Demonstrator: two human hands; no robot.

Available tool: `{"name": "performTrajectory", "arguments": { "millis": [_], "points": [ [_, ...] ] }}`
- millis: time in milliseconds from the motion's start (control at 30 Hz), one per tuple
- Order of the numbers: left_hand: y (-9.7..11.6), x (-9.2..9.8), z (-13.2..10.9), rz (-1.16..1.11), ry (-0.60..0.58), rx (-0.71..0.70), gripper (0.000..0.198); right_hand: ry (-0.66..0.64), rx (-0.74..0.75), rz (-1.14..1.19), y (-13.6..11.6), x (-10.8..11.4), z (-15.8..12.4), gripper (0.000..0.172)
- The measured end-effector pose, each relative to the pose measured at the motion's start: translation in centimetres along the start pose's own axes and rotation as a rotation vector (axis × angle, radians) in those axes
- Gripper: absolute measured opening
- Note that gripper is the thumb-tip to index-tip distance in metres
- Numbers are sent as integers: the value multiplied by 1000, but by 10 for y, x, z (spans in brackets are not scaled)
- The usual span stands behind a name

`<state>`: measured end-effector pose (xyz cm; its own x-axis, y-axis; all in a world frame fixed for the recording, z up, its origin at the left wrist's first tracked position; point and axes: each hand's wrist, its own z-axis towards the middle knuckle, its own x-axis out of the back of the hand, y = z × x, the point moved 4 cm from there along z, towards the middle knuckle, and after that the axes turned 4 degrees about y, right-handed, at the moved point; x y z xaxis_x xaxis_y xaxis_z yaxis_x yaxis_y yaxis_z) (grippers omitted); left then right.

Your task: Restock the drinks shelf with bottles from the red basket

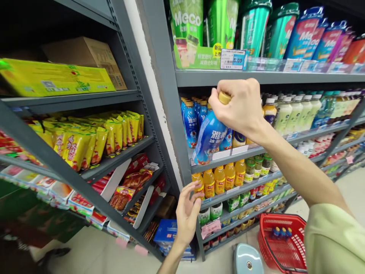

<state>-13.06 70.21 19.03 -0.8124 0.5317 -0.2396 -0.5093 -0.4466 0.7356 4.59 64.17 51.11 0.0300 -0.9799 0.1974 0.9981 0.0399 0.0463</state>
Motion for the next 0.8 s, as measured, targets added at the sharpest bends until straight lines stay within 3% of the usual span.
{"name": "performTrajectory", "arguments": {
  "millis": [233,367,500,800],
  "points": [
    [-7,-1,-12,60,-31,8,25,-42,0,-112,-4,-45,17,43],
    [-11,6,-17,134,-21,13,20,-205,-31,-161,-5,-81,13,36],
    [-11,13,-16,176,2,6,15,-388,38,-183,-7,-109,12,39],
    [-18,15,-27,208,-38,76,14,-637,84,-224,1,-145,19,54]
  ]
}}
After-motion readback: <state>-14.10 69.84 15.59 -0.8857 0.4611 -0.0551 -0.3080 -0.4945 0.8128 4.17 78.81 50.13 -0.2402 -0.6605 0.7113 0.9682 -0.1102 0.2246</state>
